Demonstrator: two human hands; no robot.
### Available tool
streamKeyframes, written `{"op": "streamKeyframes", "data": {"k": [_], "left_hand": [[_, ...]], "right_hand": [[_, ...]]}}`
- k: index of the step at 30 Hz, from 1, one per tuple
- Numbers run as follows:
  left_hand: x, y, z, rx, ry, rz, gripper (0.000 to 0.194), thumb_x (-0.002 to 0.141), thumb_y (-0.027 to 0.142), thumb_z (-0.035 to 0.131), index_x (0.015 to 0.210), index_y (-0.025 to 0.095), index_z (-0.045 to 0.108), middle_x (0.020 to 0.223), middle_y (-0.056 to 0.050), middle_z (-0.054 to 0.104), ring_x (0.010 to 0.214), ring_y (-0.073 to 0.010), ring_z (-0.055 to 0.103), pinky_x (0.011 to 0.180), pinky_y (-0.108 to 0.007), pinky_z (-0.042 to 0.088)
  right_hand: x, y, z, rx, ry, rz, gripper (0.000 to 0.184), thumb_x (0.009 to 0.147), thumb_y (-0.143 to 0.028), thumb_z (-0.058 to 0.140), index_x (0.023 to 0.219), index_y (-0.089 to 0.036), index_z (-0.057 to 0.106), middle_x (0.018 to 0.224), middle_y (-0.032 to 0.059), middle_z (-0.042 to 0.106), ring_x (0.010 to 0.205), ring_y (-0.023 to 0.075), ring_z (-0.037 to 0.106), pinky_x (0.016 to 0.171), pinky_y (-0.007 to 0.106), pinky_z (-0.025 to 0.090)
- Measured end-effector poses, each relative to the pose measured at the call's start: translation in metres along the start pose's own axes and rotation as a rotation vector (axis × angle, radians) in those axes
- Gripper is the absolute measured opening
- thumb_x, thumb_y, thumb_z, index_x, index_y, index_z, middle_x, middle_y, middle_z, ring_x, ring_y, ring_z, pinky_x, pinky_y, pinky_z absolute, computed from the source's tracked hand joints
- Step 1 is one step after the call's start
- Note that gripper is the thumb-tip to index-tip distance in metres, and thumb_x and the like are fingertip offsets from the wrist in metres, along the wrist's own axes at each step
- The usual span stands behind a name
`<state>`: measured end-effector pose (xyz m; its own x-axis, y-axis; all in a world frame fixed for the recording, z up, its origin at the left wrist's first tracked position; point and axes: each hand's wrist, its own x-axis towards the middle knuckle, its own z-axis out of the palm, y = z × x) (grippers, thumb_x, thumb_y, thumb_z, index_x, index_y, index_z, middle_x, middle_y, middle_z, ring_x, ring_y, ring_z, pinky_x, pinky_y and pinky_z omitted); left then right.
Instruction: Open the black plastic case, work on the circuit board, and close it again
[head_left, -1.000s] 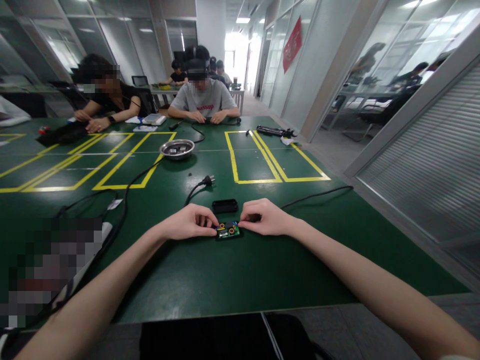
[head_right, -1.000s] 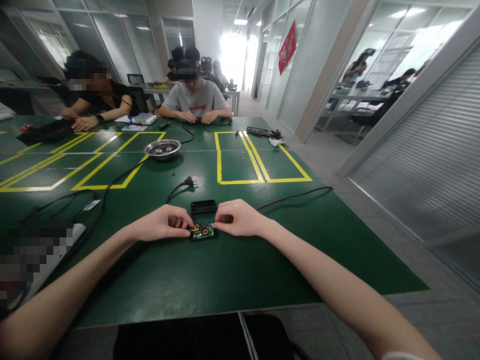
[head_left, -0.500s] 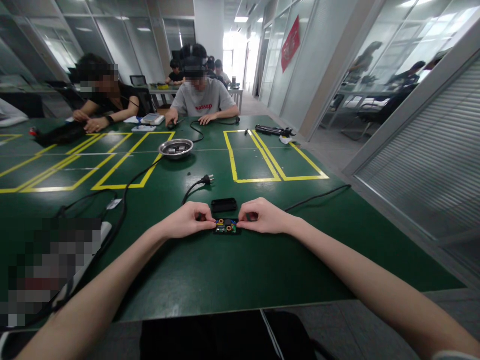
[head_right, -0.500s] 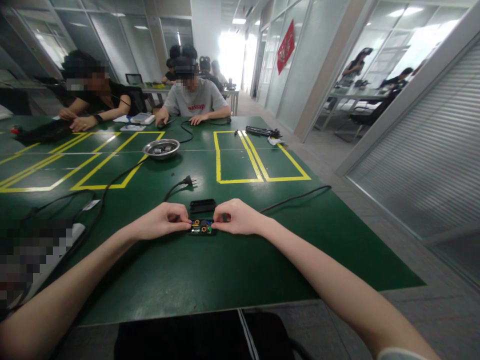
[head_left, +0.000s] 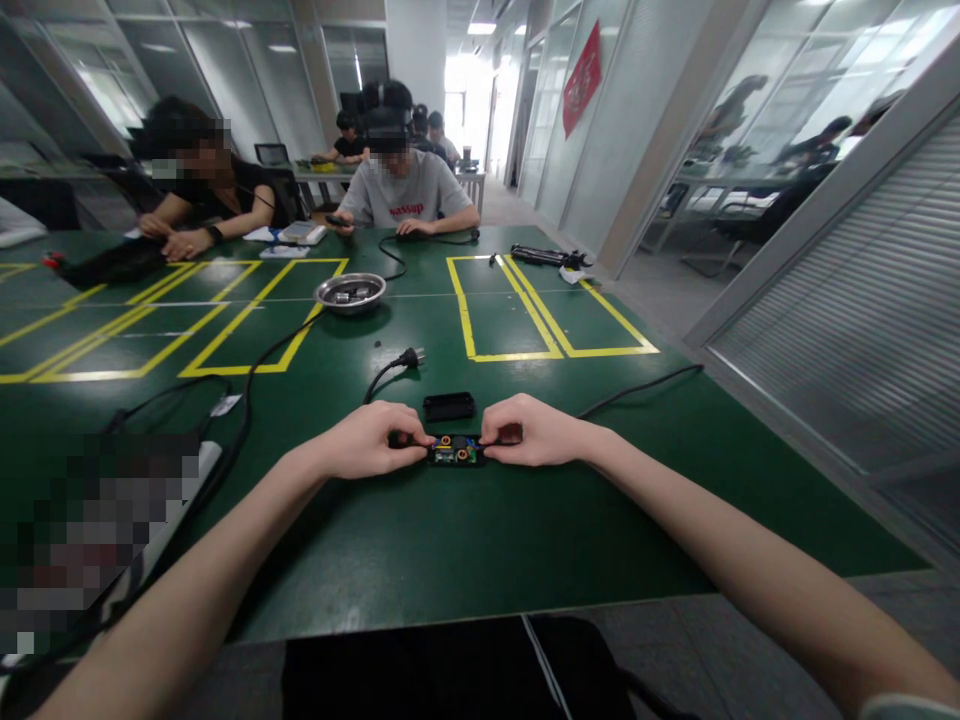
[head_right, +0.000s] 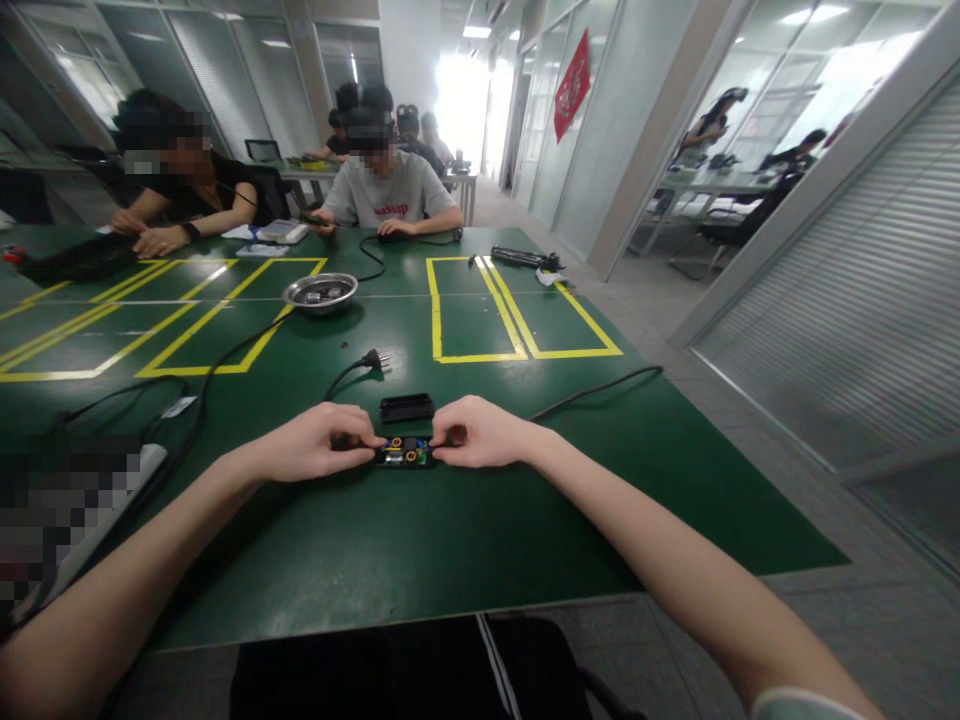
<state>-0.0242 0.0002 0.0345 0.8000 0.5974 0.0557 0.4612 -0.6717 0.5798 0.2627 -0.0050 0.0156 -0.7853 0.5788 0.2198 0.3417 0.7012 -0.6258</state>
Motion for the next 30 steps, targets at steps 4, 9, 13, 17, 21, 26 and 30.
{"op": "streamKeyframes", "data": {"k": [4,9,13,17,21,26,30], "left_hand": [[-0.002,0.003,-0.003,0.072,0.009,0.004,0.017,0.090,0.023,0.061,0.088,0.019,0.077,0.090,-0.005,0.073,0.080,-0.0175,0.066,0.073,-0.027,0.050],[-0.001,0.001,0.003,0.240,0.088,0.004,0.022,0.093,0.023,0.058,0.094,0.021,0.080,0.089,-0.004,0.071,0.077,-0.0183,0.067,0.071,-0.028,0.051],[0.000,-0.001,0.008,0.335,0.232,0.084,0.027,0.093,0.029,0.057,0.104,0.019,0.079,0.117,-0.012,0.071,0.097,-0.0248,0.070,0.087,-0.037,0.056],[0.003,-0.006,0.015,0.409,0.316,0.076,0.075,0.088,0.057,0.069,0.151,0.020,0.053,0.152,-0.018,0.054,0.135,-0.0387,0.054,0.114,-0.055,0.043],[0.007,-0.016,0.024,0.410,0.213,-0.052,0.104,0.081,0.071,0.072,0.163,0.021,0.032,0.153,-0.019,0.054,0.136,-0.0392,0.054,0.114,-0.054,0.043],[0.008,-0.018,0.026,0.399,0.228,0.036,0.096,0.085,0.060,0.075,0.161,0.019,0.034,0.141,-0.018,0.063,0.126,-0.0354,0.063,0.108,-0.050,0.050],[0.007,-0.009,0.025,0.351,0.242,0.095,0.083,0.084,0.047,0.079,0.153,0.020,0.043,0.138,-0.015,0.061,0.119,-0.0309,0.067,0.102,-0.043,0.055]], "right_hand": [[-0.001,-0.004,-0.004,-0.175,-0.026,-0.036,0.008,0.085,-0.014,0.067,0.079,-0.019,0.069,0.077,0.0007,0.067,0.064,0.0123,0.058,0.062,0.024,0.043],[-0.003,-0.001,-0.007,-0.362,0.006,-0.035,0.012,0.092,-0.017,0.064,0.084,-0.020,0.072,0.089,0.0041,0.073,0.073,0.0158,0.066,0.065,0.027,0.045],[-0.002,0.000,-0.003,-0.433,0.057,-0.085,0.011,0.090,-0.020,0.066,0.080,-0.020,0.072,0.092,0.0062,0.073,0.083,0.0204,0.067,0.068,0.030,0.049],[0.002,0.009,0.005,-0.426,0.272,-0.058,0.020,0.097,-0.024,0.058,0.091,-0.020,0.077,0.098,0.0093,0.073,0.090,0.0226,0.067,0.080,0.037,0.055],[0.005,0.022,0.014,-0.323,0.354,0.048,0.041,0.097,-0.026,0.062,0.137,-0.020,0.066,0.133,0.0151,0.068,0.123,0.0300,0.062,0.106,0.052,0.051],[0.008,0.021,0.016,-0.103,0.333,0.157,0.046,0.089,-0.018,0.070,0.135,-0.021,0.067,0.118,0.0108,0.074,0.110,0.0259,0.068,0.101,0.048,0.054],[0.010,0.011,0.016,0.031,0.368,0.139,0.032,0.084,-0.012,0.069,0.114,-0.020,0.075,0.096,0.0038,0.069,0.088,0.0190,0.068,0.087,0.038,0.059]]}}
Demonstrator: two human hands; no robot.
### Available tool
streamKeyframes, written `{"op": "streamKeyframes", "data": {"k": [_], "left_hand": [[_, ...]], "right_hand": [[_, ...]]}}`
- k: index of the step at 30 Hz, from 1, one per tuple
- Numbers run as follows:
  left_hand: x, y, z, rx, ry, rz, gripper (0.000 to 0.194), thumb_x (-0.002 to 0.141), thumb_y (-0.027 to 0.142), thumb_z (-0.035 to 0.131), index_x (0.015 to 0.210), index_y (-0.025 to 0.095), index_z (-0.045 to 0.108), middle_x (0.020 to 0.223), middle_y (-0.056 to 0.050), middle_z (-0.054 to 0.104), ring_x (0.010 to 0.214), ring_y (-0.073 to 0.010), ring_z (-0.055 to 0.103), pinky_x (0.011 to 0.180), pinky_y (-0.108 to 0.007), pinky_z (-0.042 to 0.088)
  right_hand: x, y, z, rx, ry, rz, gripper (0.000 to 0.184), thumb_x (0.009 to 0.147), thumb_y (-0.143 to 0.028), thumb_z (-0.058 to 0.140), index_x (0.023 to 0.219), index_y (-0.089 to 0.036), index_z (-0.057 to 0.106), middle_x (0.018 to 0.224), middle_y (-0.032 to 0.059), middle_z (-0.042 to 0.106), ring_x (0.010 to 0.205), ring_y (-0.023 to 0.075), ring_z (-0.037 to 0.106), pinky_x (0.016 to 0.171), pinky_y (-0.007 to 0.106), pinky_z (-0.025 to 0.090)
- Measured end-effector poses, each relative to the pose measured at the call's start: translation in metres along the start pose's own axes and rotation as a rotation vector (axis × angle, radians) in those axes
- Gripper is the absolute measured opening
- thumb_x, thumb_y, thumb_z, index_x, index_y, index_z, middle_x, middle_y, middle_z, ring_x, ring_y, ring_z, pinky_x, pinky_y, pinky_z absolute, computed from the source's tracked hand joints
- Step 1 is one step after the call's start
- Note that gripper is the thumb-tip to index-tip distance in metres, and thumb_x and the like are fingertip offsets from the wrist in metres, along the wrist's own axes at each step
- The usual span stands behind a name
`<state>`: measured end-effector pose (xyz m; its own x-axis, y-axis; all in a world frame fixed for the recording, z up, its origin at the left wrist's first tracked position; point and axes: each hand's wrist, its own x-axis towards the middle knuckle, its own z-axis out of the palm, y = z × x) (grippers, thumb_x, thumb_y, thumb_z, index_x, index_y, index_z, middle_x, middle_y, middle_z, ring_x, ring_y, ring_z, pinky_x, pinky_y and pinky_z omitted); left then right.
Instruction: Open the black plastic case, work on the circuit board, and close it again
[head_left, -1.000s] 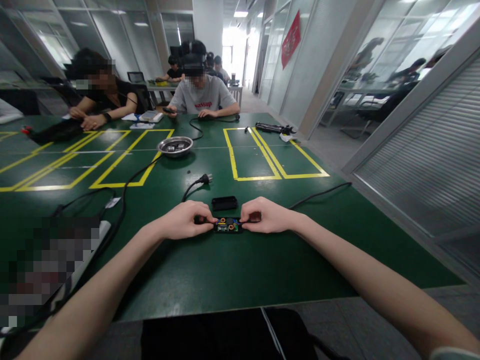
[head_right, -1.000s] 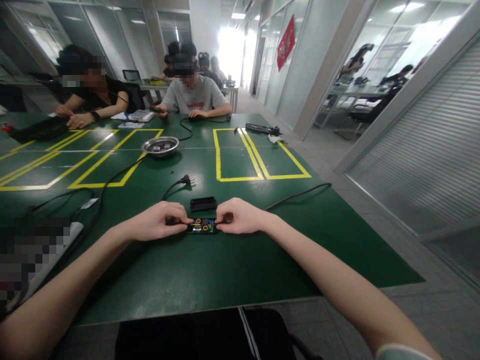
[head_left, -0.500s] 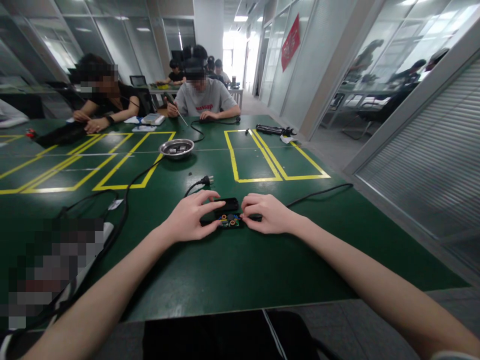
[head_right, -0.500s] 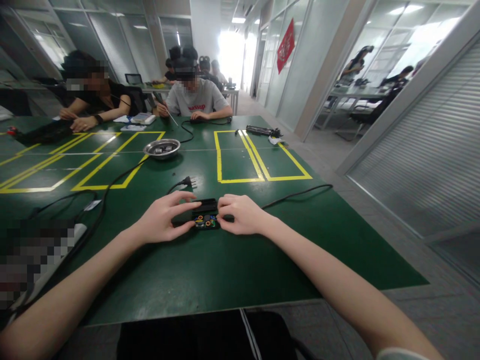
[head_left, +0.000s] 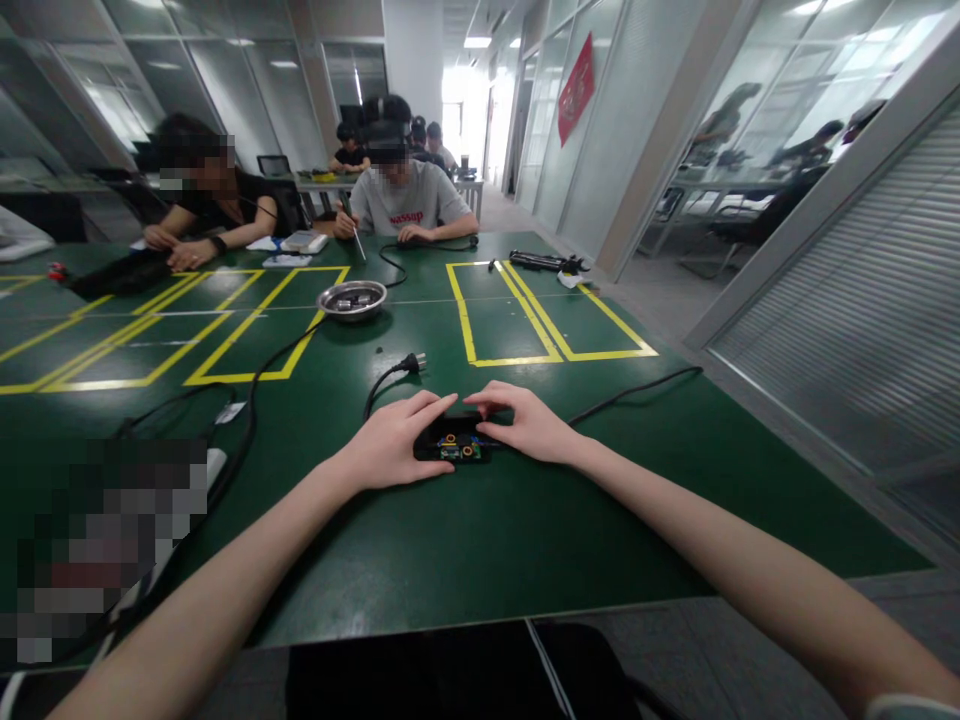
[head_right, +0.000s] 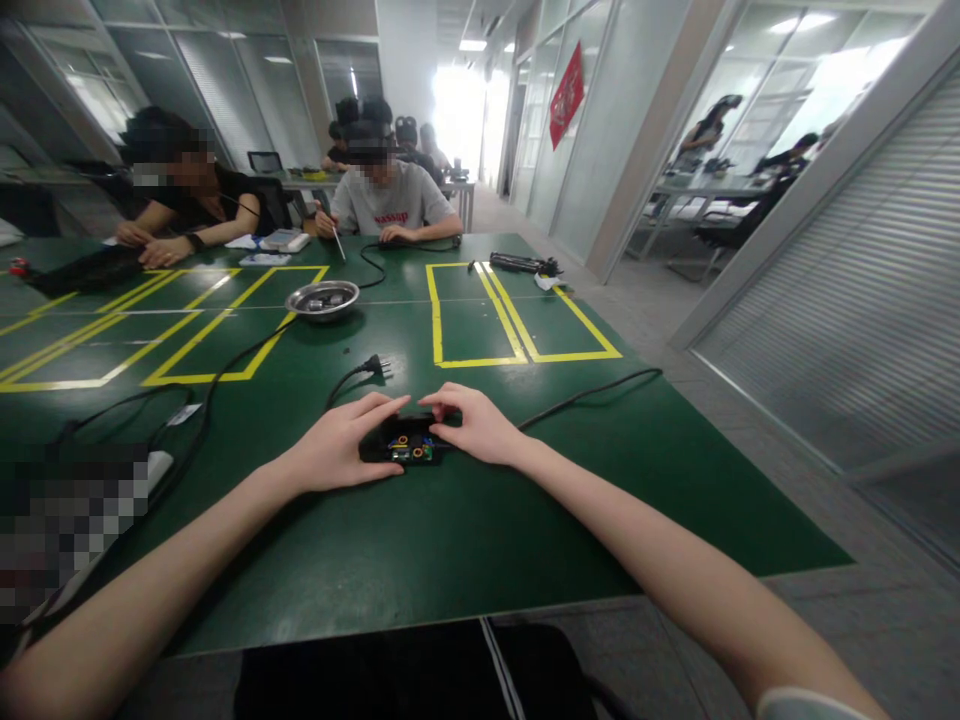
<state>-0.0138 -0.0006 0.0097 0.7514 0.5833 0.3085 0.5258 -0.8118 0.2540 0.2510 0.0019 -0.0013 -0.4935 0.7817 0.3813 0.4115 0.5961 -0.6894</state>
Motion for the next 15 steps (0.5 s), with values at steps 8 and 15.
{"op": "streamKeyframes", "data": {"k": [8,15], "left_hand": [[0.003,0.006,-0.003,-0.109,-0.034,-0.100,0.056,0.078,0.039,0.085,0.124,0.019,0.060,0.111,-0.007,0.070,0.097,-0.0261,0.071,0.086,-0.038,0.057],[0.003,0.004,-0.002,-0.133,-0.030,-0.123,0.045,0.077,0.040,0.084,0.111,0.021,0.062,0.101,-0.004,0.070,0.090,-0.0233,0.069,0.077,-0.033,0.054]], "right_hand": [[-0.002,0.001,0.002,0.277,0.076,0.118,0.012,0.078,-0.018,0.070,0.089,-0.018,0.075,0.097,0.0043,0.070,0.082,0.0164,0.071,0.078,0.032,0.061],[-0.004,-0.003,-0.007,0.433,-0.120,0.125,0.020,0.072,-0.026,0.084,0.081,-0.017,0.069,0.108,0.0058,0.070,0.091,0.0176,0.071,0.085,0.036,0.061]]}}
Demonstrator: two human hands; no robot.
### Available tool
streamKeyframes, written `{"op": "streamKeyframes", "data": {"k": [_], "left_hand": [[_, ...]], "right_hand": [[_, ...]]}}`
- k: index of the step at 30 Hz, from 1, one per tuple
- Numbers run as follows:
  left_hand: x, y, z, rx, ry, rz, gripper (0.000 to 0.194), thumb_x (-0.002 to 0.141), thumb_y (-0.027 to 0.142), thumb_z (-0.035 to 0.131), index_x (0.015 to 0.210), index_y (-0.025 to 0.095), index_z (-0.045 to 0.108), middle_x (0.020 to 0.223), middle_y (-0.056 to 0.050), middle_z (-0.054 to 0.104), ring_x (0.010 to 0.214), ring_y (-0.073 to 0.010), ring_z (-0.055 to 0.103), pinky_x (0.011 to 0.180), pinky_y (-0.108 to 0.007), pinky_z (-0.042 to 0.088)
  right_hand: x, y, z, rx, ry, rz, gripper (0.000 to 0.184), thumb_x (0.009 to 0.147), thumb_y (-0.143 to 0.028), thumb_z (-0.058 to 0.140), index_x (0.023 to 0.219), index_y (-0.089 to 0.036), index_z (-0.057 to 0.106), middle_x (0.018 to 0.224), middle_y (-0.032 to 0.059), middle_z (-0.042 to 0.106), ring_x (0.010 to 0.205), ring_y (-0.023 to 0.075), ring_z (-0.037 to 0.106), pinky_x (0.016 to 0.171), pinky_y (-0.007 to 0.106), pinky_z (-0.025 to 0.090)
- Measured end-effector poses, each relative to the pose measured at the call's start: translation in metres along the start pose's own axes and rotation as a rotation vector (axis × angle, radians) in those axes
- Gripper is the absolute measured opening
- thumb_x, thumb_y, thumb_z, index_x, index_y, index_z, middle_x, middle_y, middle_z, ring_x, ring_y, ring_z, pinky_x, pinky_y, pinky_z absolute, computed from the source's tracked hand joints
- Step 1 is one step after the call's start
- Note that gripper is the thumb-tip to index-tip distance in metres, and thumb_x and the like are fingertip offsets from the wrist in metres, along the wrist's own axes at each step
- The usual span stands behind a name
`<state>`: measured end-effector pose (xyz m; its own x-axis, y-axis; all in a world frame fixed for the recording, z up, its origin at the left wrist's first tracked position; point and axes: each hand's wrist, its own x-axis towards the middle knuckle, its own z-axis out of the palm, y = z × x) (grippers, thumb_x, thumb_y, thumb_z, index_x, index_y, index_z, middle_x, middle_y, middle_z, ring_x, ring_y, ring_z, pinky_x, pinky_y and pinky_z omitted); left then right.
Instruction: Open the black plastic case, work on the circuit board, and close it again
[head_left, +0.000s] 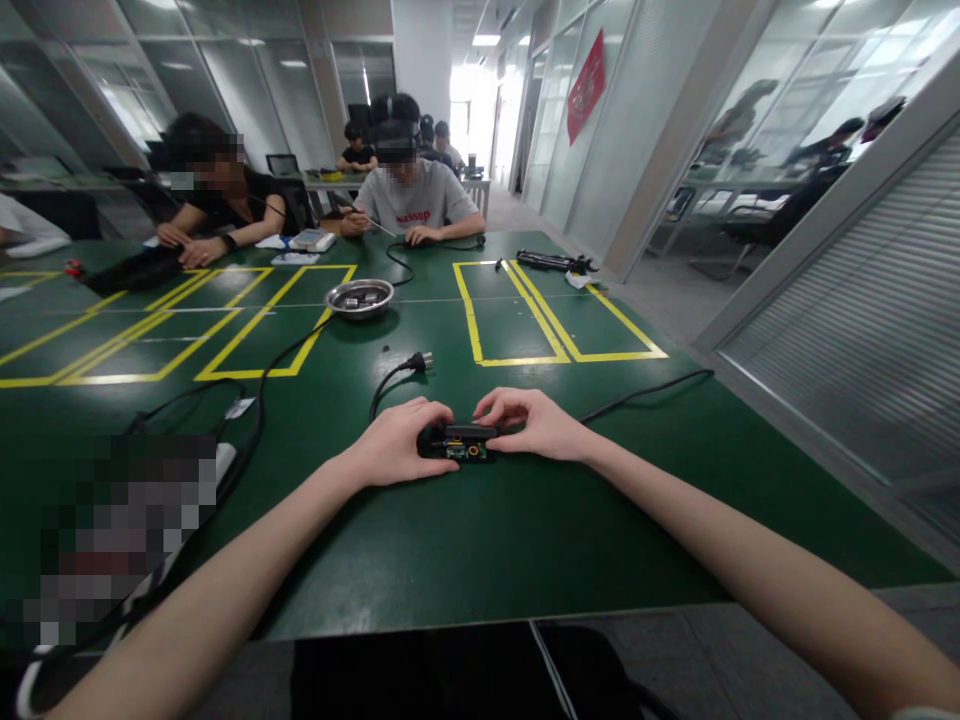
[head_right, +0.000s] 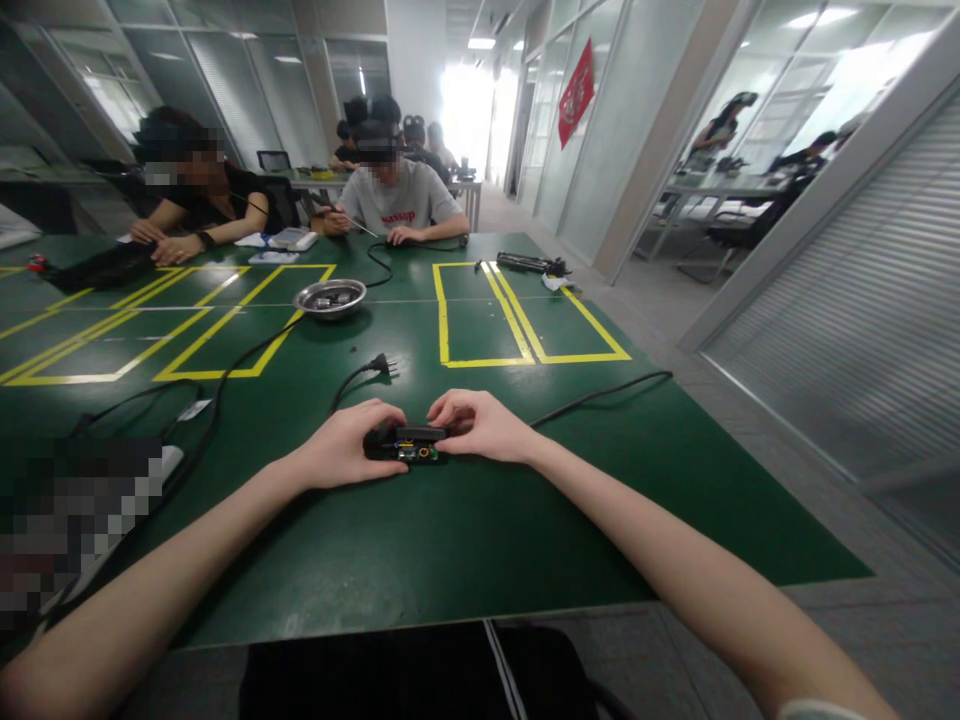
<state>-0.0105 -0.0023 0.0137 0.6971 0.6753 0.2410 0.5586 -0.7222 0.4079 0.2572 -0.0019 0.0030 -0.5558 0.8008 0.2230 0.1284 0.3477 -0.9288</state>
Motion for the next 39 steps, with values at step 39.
{"op": "streamKeyframes", "data": {"k": [39], "left_hand": [[0.001,0.009,0.001,0.217,0.044,0.065,0.037,0.097,0.048,0.061,0.113,0.018,0.074,0.092,-0.009,0.074,0.083,-0.0249,0.070,0.079,-0.036,0.056]], "right_hand": [[0.000,0.006,0.011,-0.776,-0.054,-0.381,0.031,0.096,-0.031,0.066,0.124,-0.018,0.069,0.110,0.0142,0.078,0.098,0.0284,0.074,0.088,0.043,0.058]]}}
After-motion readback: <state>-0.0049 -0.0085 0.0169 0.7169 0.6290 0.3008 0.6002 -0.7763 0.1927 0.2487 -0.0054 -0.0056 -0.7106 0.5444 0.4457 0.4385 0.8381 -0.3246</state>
